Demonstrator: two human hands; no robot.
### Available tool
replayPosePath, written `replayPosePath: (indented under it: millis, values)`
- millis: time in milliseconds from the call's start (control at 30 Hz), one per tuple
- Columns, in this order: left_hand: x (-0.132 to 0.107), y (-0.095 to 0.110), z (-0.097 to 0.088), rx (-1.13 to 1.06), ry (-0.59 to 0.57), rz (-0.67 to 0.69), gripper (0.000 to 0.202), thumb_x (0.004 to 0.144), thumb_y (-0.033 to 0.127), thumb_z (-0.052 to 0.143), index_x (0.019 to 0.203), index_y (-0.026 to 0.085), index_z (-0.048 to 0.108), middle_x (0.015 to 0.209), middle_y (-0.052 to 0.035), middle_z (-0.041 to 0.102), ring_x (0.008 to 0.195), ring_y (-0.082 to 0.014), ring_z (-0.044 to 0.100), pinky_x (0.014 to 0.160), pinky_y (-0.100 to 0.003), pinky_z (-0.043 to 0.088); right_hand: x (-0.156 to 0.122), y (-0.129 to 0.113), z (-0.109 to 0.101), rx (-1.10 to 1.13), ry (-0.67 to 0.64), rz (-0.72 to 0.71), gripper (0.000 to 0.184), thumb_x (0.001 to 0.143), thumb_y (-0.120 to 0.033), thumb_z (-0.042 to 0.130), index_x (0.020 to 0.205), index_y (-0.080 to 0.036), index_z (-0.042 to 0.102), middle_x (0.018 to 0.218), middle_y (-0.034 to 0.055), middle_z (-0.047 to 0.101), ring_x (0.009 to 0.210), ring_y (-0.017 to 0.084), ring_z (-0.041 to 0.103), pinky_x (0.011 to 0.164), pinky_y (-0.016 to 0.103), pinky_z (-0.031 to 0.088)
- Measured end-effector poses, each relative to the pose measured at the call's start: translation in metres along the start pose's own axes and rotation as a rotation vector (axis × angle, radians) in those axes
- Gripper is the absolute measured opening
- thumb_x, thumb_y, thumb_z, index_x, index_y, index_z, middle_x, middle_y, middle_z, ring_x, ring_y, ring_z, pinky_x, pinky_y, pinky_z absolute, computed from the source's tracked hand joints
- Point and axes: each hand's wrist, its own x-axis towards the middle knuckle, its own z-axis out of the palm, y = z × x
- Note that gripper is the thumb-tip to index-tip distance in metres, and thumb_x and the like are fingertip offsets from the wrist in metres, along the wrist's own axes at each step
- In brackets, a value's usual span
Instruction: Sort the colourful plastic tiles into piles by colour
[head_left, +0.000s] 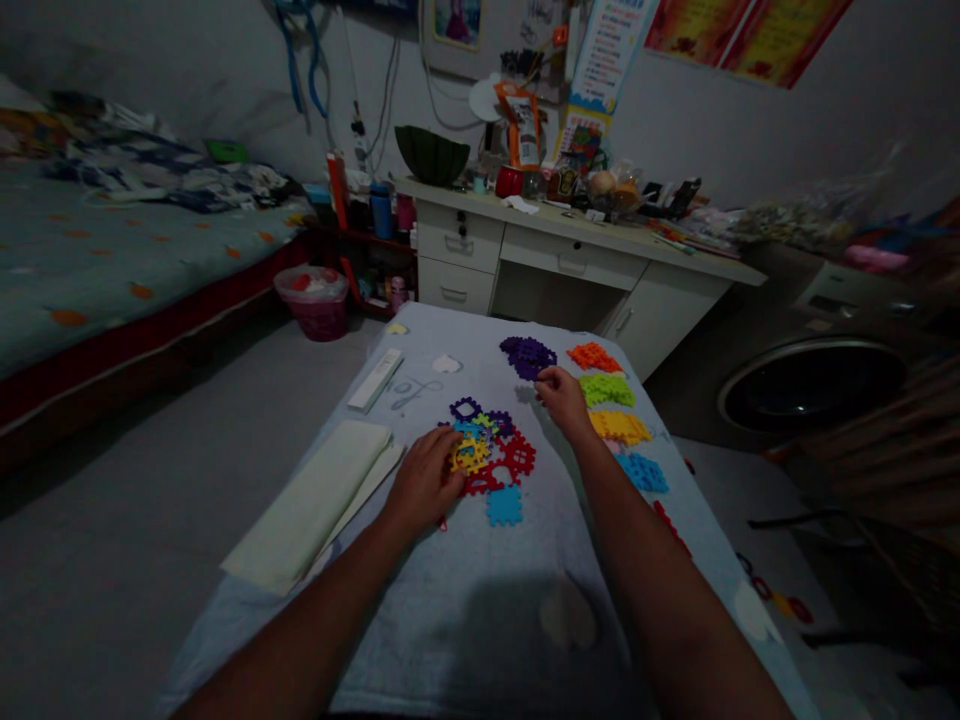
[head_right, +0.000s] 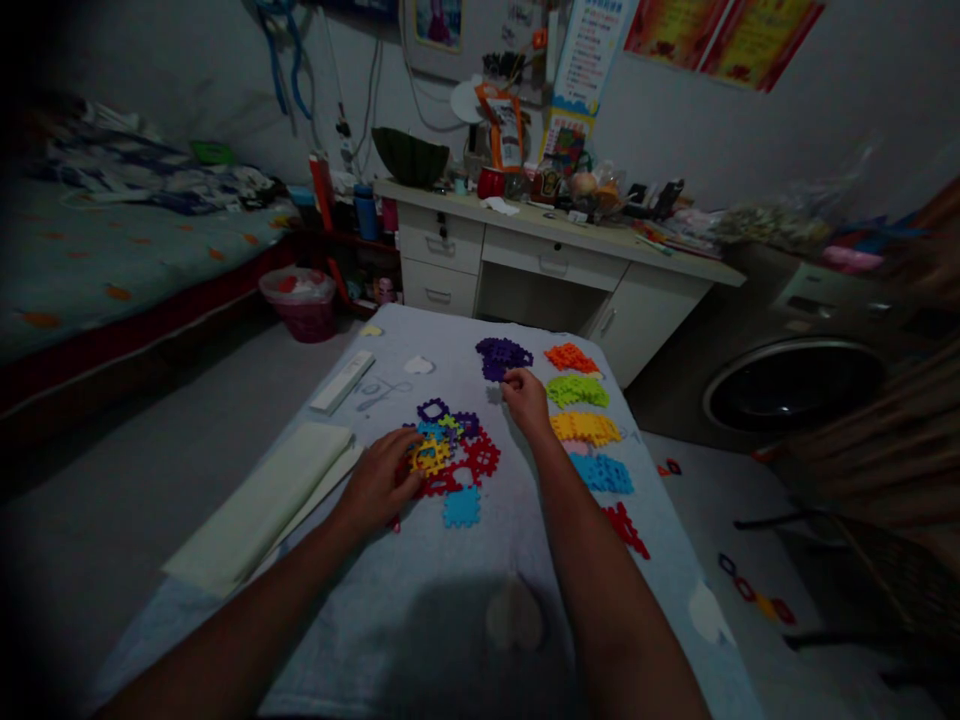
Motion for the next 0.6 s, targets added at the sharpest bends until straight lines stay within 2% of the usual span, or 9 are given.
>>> replayPosePath:
  millis: [133,267,433,600]
  values:
    - [0.002,0.000,-0.002,0.002,-0.005,-0.019,0.042,0.081,0.026,0.055,0.122,0.018,0.058,0.131,-0.0126,0.059,0.122,-0.0299,0.054,0.105,-0.050,0.044,0.036,0.008,0.007,-0.160,0.022,0.034,0.010,0.070,-0.023,0.054,0.075,-0.018,0.061,0.065,-0.0016,0.059,0.062,0.015,0.056,0.063,0.026,0.047]
    - [0.004,0.000,-0.005,-0.015,0.000,-0.022,0.040,0.081,0.026,0.055,0.120,0.018,0.059,0.129,-0.0123,0.059,0.119,-0.0293,0.054,0.104,-0.049,0.044,0.059,0.009,0.009,-0.346,0.001,0.054,0.011,0.071,-0.018,0.051,0.072,-0.017,0.063,0.066,-0.0007,0.061,0.066,0.015,0.056,0.070,0.026,0.046]
    - [0.004,0.001,-0.005,-0.019,0.021,-0.018,0.041,0.078,0.024,0.057,0.118,0.019,0.060,0.128,-0.0115,0.059,0.119,-0.0295,0.053,0.105,-0.049,0.043,0.072,0.012,0.012,-0.506,0.049,0.073,0.017,0.071,-0.016,0.050,0.075,-0.016,0.067,0.074,0.0027,0.066,0.073,0.016,0.057,0.077,0.027,0.044]
    - [0.005,0.000,-0.005,-0.003,0.032,-0.019,0.042,0.077,0.025,0.058,0.119,0.020,0.060,0.129,-0.0111,0.059,0.120,-0.0301,0.052,0.106,-0.051,0.042,0.075,0.020,0.018,-0.503,0.113,0.103,0.025,0.068,-0.014,0.050,0.085,-0.015,0.070,0.083,0.0065,0.069,0.081,0.019,0.061,0.082,0.030,0.046]
